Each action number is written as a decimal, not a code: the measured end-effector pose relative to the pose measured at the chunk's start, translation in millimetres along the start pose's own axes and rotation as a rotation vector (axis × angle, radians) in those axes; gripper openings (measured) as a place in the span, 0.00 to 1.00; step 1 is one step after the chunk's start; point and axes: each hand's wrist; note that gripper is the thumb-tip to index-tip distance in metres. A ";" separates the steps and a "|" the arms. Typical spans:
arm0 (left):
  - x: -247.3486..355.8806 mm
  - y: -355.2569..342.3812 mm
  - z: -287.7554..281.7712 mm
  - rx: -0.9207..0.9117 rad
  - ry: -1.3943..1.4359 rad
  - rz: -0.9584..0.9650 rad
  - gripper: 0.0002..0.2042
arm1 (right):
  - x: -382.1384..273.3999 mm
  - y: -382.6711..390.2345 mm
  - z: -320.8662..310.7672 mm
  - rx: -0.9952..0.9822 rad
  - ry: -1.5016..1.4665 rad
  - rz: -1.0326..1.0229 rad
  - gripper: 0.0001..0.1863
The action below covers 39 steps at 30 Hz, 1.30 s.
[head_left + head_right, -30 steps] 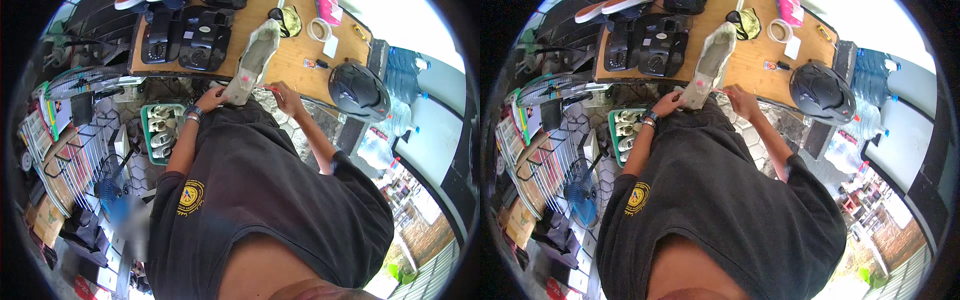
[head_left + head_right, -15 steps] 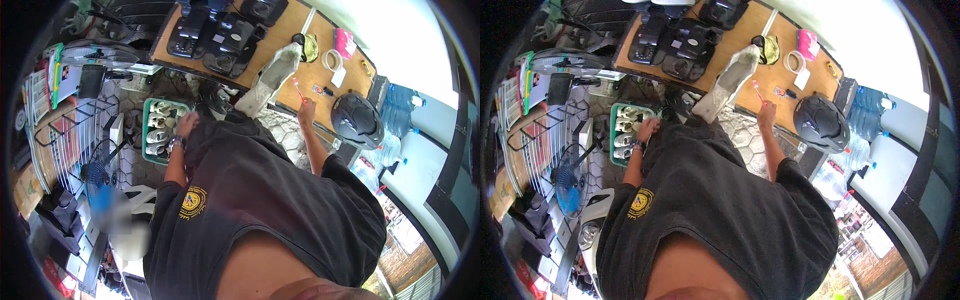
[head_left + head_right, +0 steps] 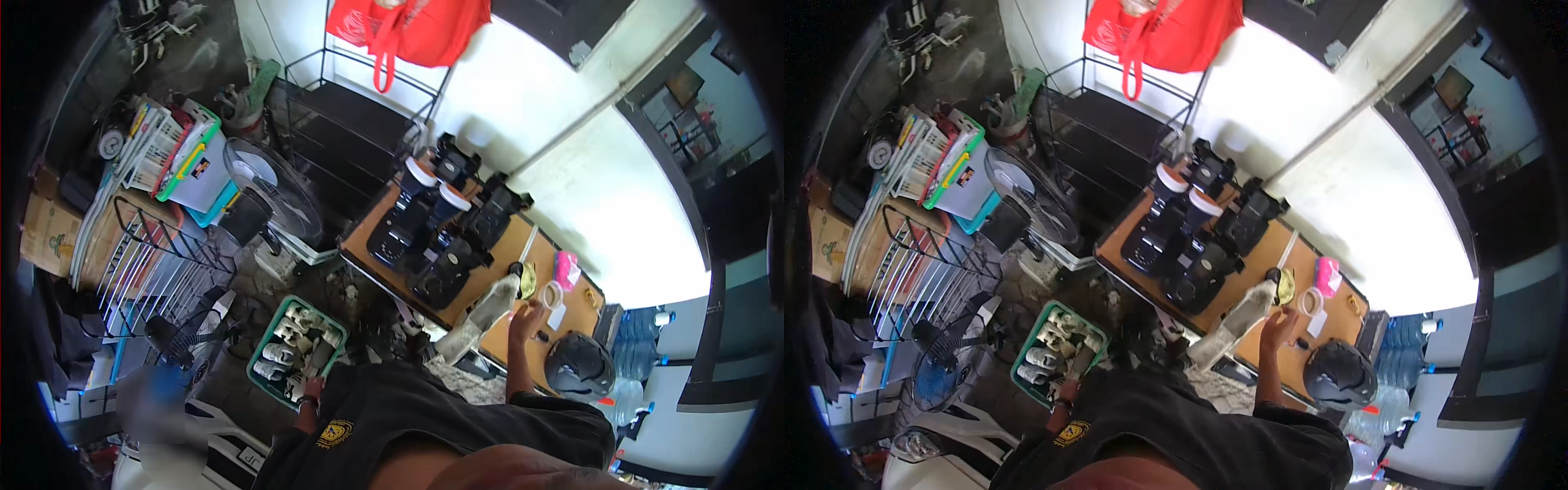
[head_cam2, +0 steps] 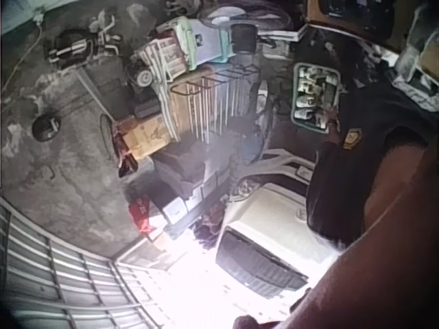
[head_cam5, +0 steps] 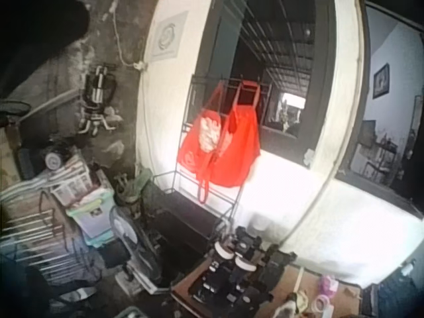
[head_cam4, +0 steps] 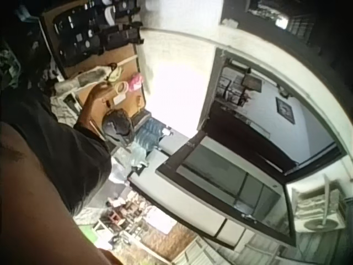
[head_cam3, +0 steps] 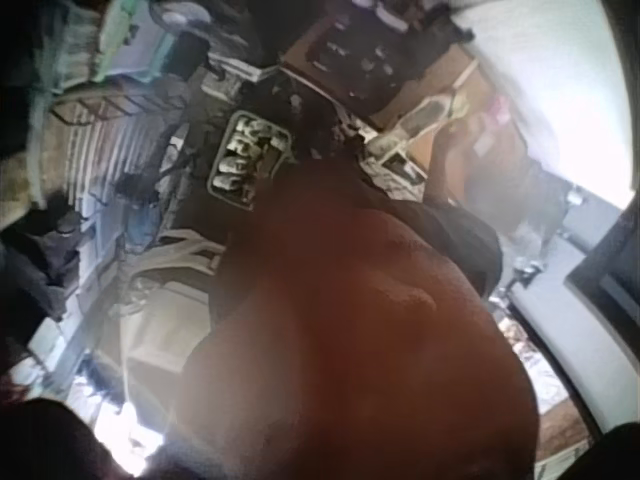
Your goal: The person is repairing or customizing a shoe by applying adhesive or paint using a brush and applying masking tape to protect areas of the shoe.
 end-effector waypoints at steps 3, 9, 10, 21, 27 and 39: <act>0.6 -0.1 -4.3 -0.122 0.001 -0.011 0.10 | -139.4 -72.4 15.6 -0.009 -0.254 -0.199 0.06; -2.1 -9.2 -9.5 -0.029 0.318 -0.164 0.10 | -403.7 -196.8 59.1 0.006 -0.515 -0.811 0.09; -1.9 -12.4 -9.9 -0.047 0.584 -0.353 0.11 | -440.5 -213.0 68.9 -0.028 -0.502 -0.869 0.11; -6.7 43.9 -19.9 0.169 1.676 -1.054 0.12 | -623.3 -387.9 219.3 -0.214 0.405 -1.276 0.17; 5.5 65.7 -31.9 0.138 1.319 -0.883 0.10 | -637.3 -421.2 217.6 -0.325 0.361 -0.744 0.19; -20.2 24.6 -61.5 0.023 1.740 -0.829 0.12 | -639.3 -487.8 231.2 -0.273 0.360 -0.587 0.23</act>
Point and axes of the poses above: each hand's wrist, its own y-axis away from the middle knuckle, its own z-axis out of the palm, x = y × z, and after that the axes turned 1 degree about z, right-handed
